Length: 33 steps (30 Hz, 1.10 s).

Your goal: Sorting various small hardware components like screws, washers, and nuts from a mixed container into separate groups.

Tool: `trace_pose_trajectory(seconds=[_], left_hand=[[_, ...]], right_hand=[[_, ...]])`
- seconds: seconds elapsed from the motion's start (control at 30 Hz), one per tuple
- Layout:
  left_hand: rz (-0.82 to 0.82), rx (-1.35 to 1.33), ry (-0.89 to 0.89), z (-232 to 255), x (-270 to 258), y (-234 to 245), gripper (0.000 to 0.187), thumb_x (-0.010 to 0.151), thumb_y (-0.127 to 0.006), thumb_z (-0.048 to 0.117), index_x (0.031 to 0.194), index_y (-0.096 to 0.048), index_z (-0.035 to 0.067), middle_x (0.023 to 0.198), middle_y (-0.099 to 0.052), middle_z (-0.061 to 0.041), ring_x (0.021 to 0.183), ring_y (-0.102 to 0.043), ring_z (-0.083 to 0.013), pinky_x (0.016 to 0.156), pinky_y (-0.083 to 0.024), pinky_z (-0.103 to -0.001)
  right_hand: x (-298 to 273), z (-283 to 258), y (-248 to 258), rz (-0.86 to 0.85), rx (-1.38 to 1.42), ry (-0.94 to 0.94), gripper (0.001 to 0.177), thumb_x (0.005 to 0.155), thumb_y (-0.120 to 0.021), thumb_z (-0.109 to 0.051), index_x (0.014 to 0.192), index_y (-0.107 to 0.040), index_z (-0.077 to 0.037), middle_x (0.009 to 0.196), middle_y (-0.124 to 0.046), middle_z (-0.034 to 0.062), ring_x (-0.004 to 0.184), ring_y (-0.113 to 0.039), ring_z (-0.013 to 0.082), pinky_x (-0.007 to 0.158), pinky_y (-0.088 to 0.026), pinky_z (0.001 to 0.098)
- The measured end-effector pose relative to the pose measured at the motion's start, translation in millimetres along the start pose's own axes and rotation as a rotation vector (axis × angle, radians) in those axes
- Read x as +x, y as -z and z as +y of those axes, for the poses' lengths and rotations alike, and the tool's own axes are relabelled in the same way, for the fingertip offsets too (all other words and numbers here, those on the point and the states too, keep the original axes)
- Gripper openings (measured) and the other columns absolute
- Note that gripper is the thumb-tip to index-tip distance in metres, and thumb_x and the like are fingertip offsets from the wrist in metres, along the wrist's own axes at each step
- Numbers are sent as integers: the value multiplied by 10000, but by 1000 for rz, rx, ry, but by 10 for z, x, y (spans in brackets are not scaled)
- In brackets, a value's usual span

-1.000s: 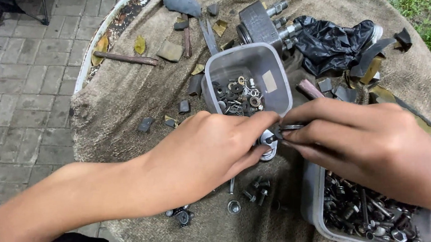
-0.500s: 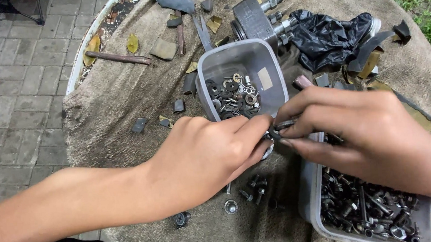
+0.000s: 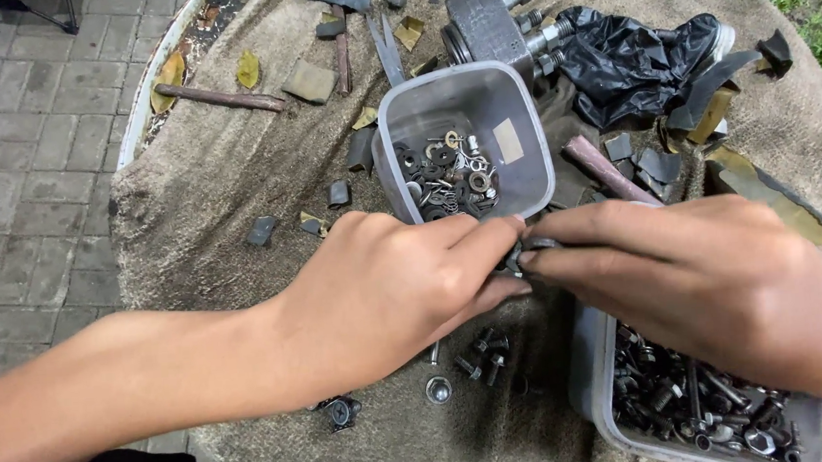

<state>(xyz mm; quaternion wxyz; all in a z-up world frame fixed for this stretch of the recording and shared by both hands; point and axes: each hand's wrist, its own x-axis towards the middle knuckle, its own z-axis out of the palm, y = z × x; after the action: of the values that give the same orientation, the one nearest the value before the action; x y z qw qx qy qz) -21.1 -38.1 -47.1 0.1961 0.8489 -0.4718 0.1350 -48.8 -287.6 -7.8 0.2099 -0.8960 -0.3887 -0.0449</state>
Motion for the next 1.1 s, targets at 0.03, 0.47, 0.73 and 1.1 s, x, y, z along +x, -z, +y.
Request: trace_pose_trajectory(seconds=[0.03, 0.47, 0.73, 1.1], left_hand=[[5, -5, 2, -1, 2, 11, 391, 1007, -679, 417, 1152, -627, 58, 756, -679, -21, 509, -664, -318, 319, -476, -500], [11, -84, 15, 6, 25, 51, 264, 1020, -714, 326, 966, -622, 84, 677, -602, -2, 476, -618, -275, 335, -480, -490], [-57, 135, -13, 35, -33, -1, 358, 1018, -691, 459, 855, -684, 141, 781, -580, 19, 444, -608, -286, 296, -417, -450], [78, 132, -16, 26, -42, -53, 209, 1029, -677, 179, 834, -627, 123, 726, -568, 1, 389, -572, -262, 292, -378, -416]], right_hand=[[6, 13, 12, 20, -118, 66, 204, 917, -677, -174, 1104, -732, -113, 1180, -740, 22, 788, -723, 154, 575, -551, 332], [151, -127, 62, 97, -24, 16, 81, 934, -670, -113, 946, -706, -41, 990, -740, 67, 874, -738, 145, 793, -569, 268], [88, -56, 33, 15, -108, 58, 166, 966, -610, -193, 1066, -737, -154, 1125, -749, -36, 863, -726, 120, 527, -515, 265], [86, -98, -33, 10, 7, 151, 97, 910, -679, -107, 942, -692, -17, 1144, -721, 126, 906, -738, 236, 765, -606, 372]])
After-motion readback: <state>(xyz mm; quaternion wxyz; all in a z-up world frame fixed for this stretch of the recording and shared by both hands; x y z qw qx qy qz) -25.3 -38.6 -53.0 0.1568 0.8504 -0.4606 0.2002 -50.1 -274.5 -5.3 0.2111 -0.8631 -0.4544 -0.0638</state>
